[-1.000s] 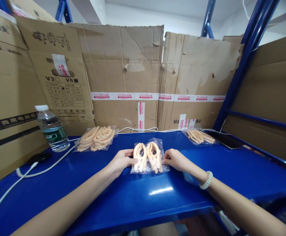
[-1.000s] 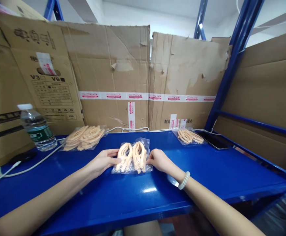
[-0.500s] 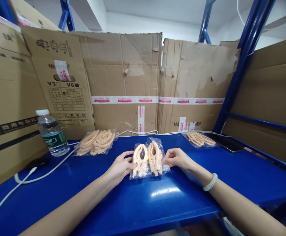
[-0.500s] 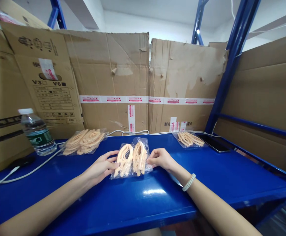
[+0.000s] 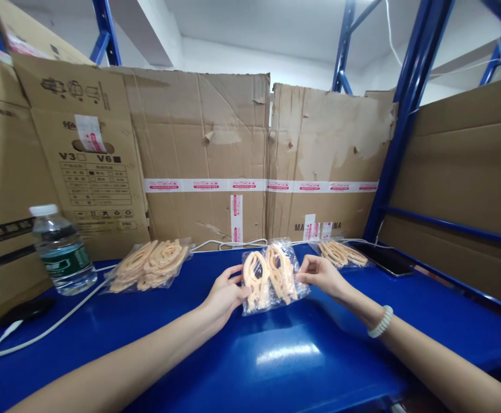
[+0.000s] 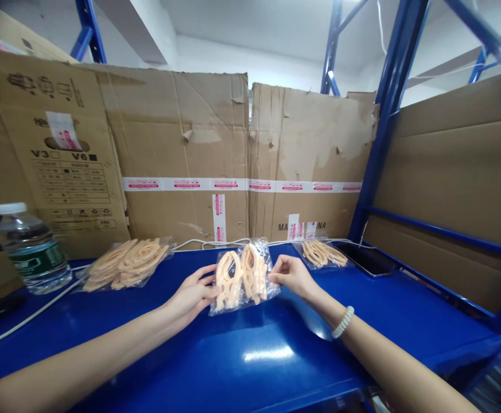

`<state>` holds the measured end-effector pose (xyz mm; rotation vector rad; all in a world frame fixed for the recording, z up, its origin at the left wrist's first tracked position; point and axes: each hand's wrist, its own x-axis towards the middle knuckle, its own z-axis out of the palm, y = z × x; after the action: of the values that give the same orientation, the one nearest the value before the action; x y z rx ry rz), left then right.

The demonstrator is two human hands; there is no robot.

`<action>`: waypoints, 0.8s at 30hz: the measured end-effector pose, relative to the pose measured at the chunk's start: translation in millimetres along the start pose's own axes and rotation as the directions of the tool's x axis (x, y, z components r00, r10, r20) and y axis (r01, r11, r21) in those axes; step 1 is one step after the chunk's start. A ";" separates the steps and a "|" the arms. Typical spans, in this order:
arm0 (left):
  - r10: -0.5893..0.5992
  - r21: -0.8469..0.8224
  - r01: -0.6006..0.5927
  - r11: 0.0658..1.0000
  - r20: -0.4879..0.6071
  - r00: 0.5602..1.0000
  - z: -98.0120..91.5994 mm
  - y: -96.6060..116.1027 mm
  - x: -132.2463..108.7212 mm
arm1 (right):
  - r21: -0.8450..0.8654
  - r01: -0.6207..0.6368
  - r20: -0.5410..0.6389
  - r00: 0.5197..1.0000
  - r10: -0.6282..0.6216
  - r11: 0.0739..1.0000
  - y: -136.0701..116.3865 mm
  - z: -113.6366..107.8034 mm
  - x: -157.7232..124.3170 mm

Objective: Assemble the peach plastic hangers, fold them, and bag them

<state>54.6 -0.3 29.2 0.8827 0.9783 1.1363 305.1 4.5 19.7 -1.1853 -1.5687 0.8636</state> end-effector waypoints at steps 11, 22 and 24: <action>-0.003 0.047 -0.003 0.999 0.134 0.991 183.3 -22.6 106.6 | -0.315 -0.152 -0.278 0.958 0.062 0.937 9.4 -174.7 49.3; -0.062 0.130 0.055 0.990 0.050 0.997 261.7 -65.4 171.1 | -0.554 -0.477 -0.411 0.869 0.274 0.682 52.6 -231.5 88.0; -0.089 0.151 0.082 0.985 0.040 0.995 264.0 -72.1 176.6 | -0.591 -0.505 -0.426 0.858 0.288 0.630 60.4 -228.8 91.5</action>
<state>348.9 139.1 19.9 0.9738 1.0628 0.9750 534.2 107.2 56.6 -2.1721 -1.4181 0.3059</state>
